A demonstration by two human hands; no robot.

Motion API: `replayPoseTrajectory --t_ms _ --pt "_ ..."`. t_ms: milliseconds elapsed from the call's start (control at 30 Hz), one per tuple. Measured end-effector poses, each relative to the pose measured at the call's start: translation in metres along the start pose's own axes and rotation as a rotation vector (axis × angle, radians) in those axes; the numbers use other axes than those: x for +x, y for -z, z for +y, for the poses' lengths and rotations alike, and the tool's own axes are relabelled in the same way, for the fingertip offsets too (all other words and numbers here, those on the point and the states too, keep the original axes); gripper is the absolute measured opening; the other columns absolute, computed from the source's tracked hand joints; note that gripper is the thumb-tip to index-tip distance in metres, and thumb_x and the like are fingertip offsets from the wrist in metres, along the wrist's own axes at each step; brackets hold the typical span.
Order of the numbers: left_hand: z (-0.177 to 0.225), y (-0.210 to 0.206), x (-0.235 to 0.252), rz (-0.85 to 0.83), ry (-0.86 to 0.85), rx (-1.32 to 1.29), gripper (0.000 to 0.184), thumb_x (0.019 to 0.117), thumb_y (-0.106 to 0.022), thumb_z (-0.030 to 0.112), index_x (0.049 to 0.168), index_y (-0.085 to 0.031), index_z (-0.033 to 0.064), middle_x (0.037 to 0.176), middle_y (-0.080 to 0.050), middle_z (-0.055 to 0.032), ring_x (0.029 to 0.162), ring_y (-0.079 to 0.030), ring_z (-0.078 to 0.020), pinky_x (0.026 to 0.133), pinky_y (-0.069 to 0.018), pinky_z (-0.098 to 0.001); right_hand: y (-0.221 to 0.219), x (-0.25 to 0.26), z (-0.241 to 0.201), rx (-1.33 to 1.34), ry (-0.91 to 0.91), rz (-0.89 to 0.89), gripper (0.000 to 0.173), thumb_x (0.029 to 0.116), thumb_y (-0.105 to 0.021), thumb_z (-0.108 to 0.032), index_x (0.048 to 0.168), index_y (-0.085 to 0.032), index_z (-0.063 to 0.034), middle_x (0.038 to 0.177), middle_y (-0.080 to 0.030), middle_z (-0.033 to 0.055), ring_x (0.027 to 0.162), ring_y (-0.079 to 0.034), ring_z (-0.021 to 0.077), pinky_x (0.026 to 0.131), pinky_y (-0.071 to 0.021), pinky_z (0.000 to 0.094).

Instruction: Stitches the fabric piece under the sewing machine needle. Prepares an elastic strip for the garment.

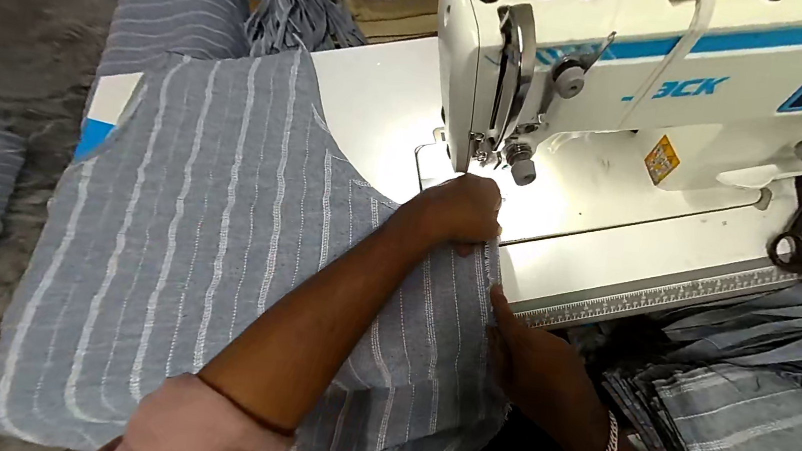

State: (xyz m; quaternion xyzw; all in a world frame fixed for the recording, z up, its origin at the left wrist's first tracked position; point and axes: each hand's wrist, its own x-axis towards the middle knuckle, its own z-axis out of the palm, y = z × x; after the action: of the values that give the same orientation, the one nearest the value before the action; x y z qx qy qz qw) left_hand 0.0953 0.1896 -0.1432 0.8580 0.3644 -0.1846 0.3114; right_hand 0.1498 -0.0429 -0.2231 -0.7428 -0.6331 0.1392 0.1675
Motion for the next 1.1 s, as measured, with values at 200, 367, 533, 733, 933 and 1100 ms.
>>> replayPoseTrajectory --t_ms 200,367,533,733,933,1100 --pt "-0.020 -0.008 0.002 0.192 -0.429 0.331 0.033 0.0970 -0.071 0.018 0.129 -0.067 0.0111 0.117 -0.067 -0.0150 0.111 -0.066 -0.0324 0.099 -0.0528 -0.0517 0.028 0.022 0.016 -0.039 0.133 -0.101 0.046 0.1021 -0.056 -0.039 0.144 -0.061 -0.0222 0.064 -0.062 -0.0009 0.055 -0.062 0.0200 0.048 -0.0515 0.0429" --pt "-0.013 -0.004 -0.008 0.080 -0.606 0.658 0.020 0.0992 -0.058 0.001 0.115 -0.066 0.0107 0.116 -0.061 -0.0146 0.099 -0.067 -0.0329 0.083 -0.0569 -0.0492 0.019 0.055 0.006 0.180 0.007 0.094 0.023 0.0986 -0.070 -0.031 0.101 -0.070 -0.0075 0.085 -0.063 0.0071 0.070 -0.064 0.0211 0.060 -0.0559 0.0409" --pt "-0.062 -0.014 -0.015 0.371 -0.791 0.703 0.012 0.1002 -0.053 -0.002 0.100 -0.065 0.0015 0.102 -0.067 -0.0184 0.092 -0.070 -0.0352 0.076 -0.0591 -0.0477 0.000 0.039 -0.008 0.220 0.008 0.217 0.027 0.1003 -0.066 -0.021 0.124 -0.071 -0.0099 0.092 -0.066 0.0065 0.070 -0.064 0.0190 0.057 -0.0555 0.0381" --pt "-0.057 -0.095 -0.044 0.751 -0.130 0.428 0.042 0.1077 -0.038 0.036 0.131 -0.070 0.0210 0.139 -0.065 -0.0053 0.132 -0.056 -0.0342 0.096 -0.0466 -0.0592 -0.010 0.033 -0.011 0.098 0.115 0.224 0.030 0.0982 -0.060 -0.017 0.123 -0.076 -0.0178 0.100 -0.067 0.0035 0.071 -0.066 0.0153 0.053 -0.0550 0.0340" --pt "-0.060 -0.080 -0.018 0.590 -0.027 0.227 0.057 0.1093 -0.023 0.054 0.149 -0.057 0.0308 0.163 -0.044 0.0016 0.157 -0.025 -0.0338 0.119 -0.0113 -0.0759 0.004 0.062 -0.014 0.029 0.044 0.132 0.032 0.1008 -0.058 -0.018 0.130 -0.072 -0.0163 0.104 -0.067 0.0098 0.077 -0.068 0.0233 0.057 -0.0570 0.0432" --pt "-0.077 -0.080 -0.013 0.722 -0.077 0.224 0.052 0.1085 -0.031 0.048 0.133 -0.070 0.0233 0.160 -0.048 0.0013 0.153 -0.035 -0.0324 0.117 -0.0233 -0.0735 0.011 0.066 -0.008 0.144 0.069 0.055 0.033 0.1007 -0.059 -0.025 0.130 -0.072 -0.0158 0.106 -0.069 0.0093 0.087 -0.070 0.0209 0.071 -0.0608 0.0409"
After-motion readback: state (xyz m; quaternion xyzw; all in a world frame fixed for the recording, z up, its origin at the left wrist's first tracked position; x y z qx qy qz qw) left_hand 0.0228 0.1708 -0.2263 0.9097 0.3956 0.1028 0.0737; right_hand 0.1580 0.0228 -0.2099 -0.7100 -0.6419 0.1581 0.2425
